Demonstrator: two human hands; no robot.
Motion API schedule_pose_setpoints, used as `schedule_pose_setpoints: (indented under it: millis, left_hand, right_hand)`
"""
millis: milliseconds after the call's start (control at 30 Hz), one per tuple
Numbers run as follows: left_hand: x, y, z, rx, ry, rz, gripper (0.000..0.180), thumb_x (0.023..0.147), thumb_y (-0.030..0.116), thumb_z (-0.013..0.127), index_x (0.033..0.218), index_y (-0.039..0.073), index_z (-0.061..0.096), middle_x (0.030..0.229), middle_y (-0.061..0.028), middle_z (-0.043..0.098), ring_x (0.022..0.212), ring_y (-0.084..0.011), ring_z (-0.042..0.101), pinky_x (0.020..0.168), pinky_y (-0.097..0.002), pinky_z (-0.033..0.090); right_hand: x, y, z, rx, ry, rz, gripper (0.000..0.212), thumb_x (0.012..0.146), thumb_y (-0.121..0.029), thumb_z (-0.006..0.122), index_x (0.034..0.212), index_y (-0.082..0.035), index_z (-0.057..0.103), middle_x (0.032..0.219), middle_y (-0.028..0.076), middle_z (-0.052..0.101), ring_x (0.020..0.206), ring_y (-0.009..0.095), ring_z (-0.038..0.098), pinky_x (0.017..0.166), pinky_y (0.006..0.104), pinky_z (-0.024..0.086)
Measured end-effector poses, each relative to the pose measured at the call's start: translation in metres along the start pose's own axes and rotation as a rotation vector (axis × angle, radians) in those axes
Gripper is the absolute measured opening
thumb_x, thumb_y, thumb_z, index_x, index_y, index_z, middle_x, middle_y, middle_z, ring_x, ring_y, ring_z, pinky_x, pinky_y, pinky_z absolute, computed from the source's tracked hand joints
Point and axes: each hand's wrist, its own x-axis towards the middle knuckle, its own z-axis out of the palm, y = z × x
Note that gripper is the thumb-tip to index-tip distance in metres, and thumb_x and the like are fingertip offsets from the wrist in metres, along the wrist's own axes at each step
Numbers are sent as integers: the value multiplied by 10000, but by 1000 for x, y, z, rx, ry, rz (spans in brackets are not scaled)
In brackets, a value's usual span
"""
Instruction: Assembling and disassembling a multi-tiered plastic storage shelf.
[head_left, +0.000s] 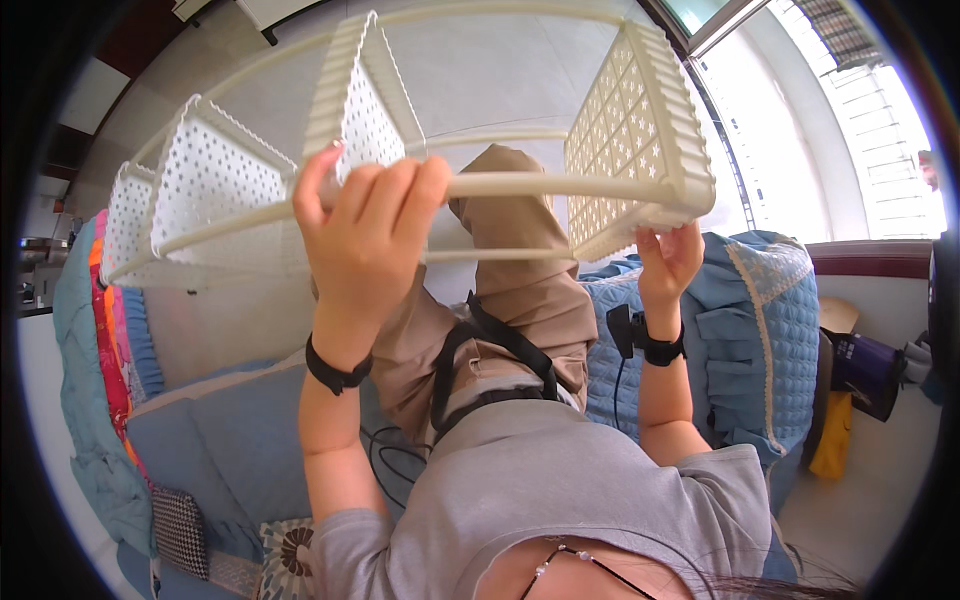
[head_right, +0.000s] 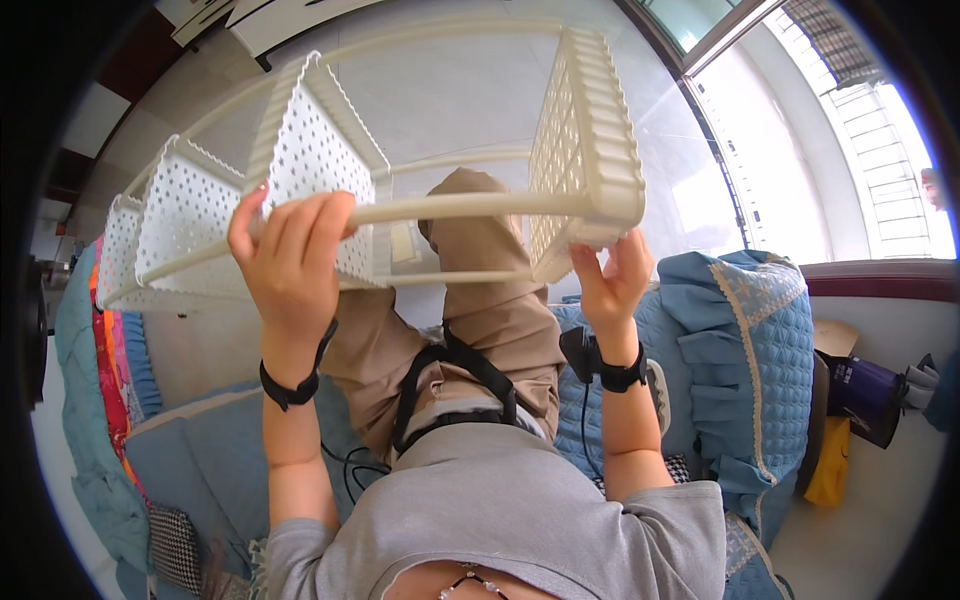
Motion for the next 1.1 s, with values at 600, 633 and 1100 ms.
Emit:
schedule_pose_setpoints:
  millis: [600, 633, 1100]
  left_hand:
    - [-5, 23, -52, -190, -173, 48, 438, 915, 460, 615, 818, 33, 629, 657, -54, 535, 596, -247, 527, 588, -356, 470]
    - [-10, 15, -55, -206, -185, 55, 441, 916, 458, 610, 813, 29, 620, 655, -61, 530, 587, -253, 522, 563, -355, 456]
    - [11, 41, -63, -474, -269, 341, 318, 852, 381, 656, 707, 118, 552, 608, 7, 400, 516, -145, 420, 448, -260, 317]
  right_hand:
    - [45, -57, -2, -644, 218, -859, 99, 827, -234, 660, 879, -152, 679, 1198, 119, 451, 1206, 335, 475, 928, 520, 469]
    - [48, -70, 1, -651, 210, -861, 99, 827, -234, 660, 879, -152, 679, 1198, 119, 451, 1206, 335, 475, 928, 520, 469]
    - [72, -134, 45, -177, -1027, -846, 334, 744, -274, 742, 634, -28, 545, 652, 81, 544, 592, 235, 582, 627, 359, 557]
